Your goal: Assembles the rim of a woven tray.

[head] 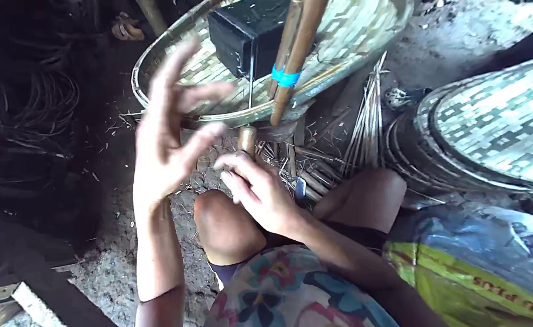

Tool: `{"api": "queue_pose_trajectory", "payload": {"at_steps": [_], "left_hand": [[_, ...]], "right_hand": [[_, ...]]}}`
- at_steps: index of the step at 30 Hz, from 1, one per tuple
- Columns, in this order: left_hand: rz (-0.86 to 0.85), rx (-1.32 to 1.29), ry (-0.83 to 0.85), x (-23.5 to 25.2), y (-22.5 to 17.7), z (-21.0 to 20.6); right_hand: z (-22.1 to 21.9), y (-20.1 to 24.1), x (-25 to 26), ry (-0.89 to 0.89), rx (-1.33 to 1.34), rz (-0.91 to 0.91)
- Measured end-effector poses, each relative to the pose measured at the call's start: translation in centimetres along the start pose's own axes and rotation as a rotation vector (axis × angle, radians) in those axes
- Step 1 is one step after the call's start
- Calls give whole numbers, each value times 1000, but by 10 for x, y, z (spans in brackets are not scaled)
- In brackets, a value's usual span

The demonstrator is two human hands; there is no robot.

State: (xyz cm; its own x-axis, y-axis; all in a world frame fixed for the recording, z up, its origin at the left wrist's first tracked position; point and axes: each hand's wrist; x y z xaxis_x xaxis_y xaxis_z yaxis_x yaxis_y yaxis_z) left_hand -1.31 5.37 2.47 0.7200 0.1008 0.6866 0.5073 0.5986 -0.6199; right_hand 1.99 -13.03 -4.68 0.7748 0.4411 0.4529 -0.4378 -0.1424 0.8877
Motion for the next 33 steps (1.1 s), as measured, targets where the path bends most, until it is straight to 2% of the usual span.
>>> {"api": "queue_pose_trajectory", "payload": {"at_steps": [2, 3, 4, 5, 6, 8, 9, 10, 11, 13, 14, 15, 17, 19, 21, 22, 23, 24, 25, 26, 27, 28, 29, 31, 33], "left_hand": [[-26, -153, -370, -21, 7, 5], [7, -137, -545, -35, 10, 4], [76, -96, -663, -49, 14, -2], [166, -53, -685, -65, 17, -12], [267, -29, -652, -75, 19, -26], [414, -64, -426, -86, 21, -54], [448, -109, -309, -89, 23, -64], [472, -159, -207, -90, 23, -70], [485, -191, -147, -91, 23, -74], [460, -216, -114, -84, 24, -79], [446, -247, -107, -80, 26, -83], [433, -284, -115, -78, 28, -86], [445, -393, -170, -78, 28, -94], [463, -479, -205, -81, 22, -100], [374, -444, -194, -74, 34, -108], [380, -399, -195, -67, 31, -109], [372, -364, -186, -66, 30, -110], [269, -330, -172, -69, 36, -112], [250, -236, -138, -73, 31, -112], [655, -7, -89, -57, -16, -112], [788, 128, -82, -54, -35, -116], [684, 135, -147, -64, -36, -118], [488, 32, -217, -73, -29, -118], [165, -161, -206, -77, -17, -105], [83, -259, -221, -74, -31, -77]], "right_hand": [[17, 2, 5, 171, 785, -203], [27, -1, 6, 218, 1069, -268], [33, -12, 5, 197, 1189, -261], [34, -28, 2, 128, 1090, -201], [28, -45, -1, 61, 826, -81], [10, -55, -7, 34, 259, 182], [4, -45, -7, 61, 153, 226], [5, -30, -5, 115, 253, 185], [11, -16, -1, 193, 523, 82], [27, -3, 9, 282, 1066, -109], [32, -9, 12, 272, 1171, -139], [33, -22, 11, 235, 1118, -115], [30, -38, -4, 127, 667, 40], [42, -6, -24, 138, 301, 288], [59, 37, -38, 176, 292, 460], [60, 48, -34, 200, 322, 487], [57, 54, -20, 230, 305, 465], [51, 52, 3, 262, 263, 443], [43, 49, 29, 257, 198, 411], [39, 47, 52, 259, 138, 360], [40, 46, 69, 283, 96, 292], [45, 47, 78, 302, 64, 248], [53, 48, 77, 284, 26, 245], [71, 39, 54, 204, -69, 294], [90, 20, 24, 208, -51, 257]]}}
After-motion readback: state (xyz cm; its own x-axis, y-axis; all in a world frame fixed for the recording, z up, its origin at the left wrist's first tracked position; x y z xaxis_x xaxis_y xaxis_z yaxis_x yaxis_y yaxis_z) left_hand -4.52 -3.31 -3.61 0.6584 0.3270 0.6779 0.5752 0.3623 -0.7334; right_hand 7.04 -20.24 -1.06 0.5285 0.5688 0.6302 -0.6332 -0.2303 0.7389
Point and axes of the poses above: each hand's wrist, its own x-axis towards the middle knuckle, its own z-axis out of the back of the hand, y = z × x, and after that the axes turned 12 degrees about -y, right-handed
